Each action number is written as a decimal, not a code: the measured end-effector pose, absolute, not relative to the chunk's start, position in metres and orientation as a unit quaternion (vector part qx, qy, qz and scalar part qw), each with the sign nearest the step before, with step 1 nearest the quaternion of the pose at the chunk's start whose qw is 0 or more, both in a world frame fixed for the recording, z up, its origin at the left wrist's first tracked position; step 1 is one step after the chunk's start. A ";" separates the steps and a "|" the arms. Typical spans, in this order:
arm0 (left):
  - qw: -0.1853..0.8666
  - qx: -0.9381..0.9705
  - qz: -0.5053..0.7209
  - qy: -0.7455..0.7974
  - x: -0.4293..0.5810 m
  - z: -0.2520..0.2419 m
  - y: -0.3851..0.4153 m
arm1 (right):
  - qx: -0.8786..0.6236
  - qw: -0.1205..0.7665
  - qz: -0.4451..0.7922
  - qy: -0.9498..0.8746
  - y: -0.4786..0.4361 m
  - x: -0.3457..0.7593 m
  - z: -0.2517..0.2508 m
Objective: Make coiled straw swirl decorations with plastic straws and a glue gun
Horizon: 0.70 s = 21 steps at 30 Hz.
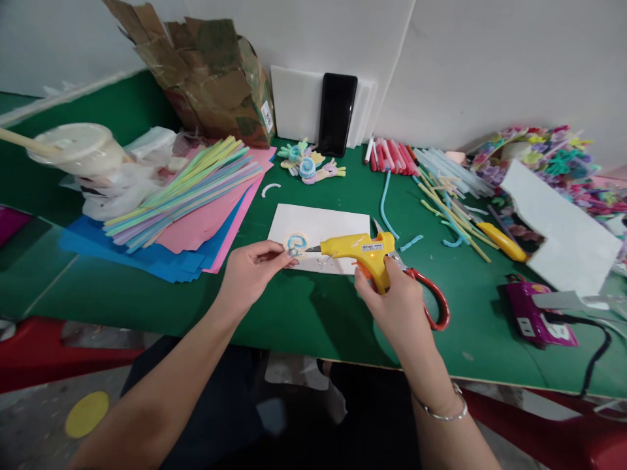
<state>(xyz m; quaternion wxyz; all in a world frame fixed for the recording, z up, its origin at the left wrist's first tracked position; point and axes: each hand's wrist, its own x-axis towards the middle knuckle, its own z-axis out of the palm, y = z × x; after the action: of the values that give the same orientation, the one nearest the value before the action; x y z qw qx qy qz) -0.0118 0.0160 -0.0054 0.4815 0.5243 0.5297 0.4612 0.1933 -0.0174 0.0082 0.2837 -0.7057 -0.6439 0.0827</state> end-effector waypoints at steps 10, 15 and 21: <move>0.494 0.517 0.465 0.522 -0.011 -0.007 0.017 | -0.705 0.286 0.075 -0.645 -0.018 0.194 0.006; 0.497 0.516 0.461 0.524 -0.012 -0.008 0.017 | -0.715 0.285 0.083 -0.633 -0.017 0.194 0.006; 0.501 0.511 0.468 0.518 -0.012 -0.008 0.017 | -0.735 0.295 0.128 -0.597 -0.018 0.191 0.009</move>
<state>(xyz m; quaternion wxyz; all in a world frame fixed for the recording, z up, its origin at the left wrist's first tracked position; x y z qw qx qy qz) -0.0116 0.0169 -0.0077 0.5010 0.5113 0.5184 0.4677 0.1914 -0.0175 0.0088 0.2953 -0.7350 -0.5967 0.1285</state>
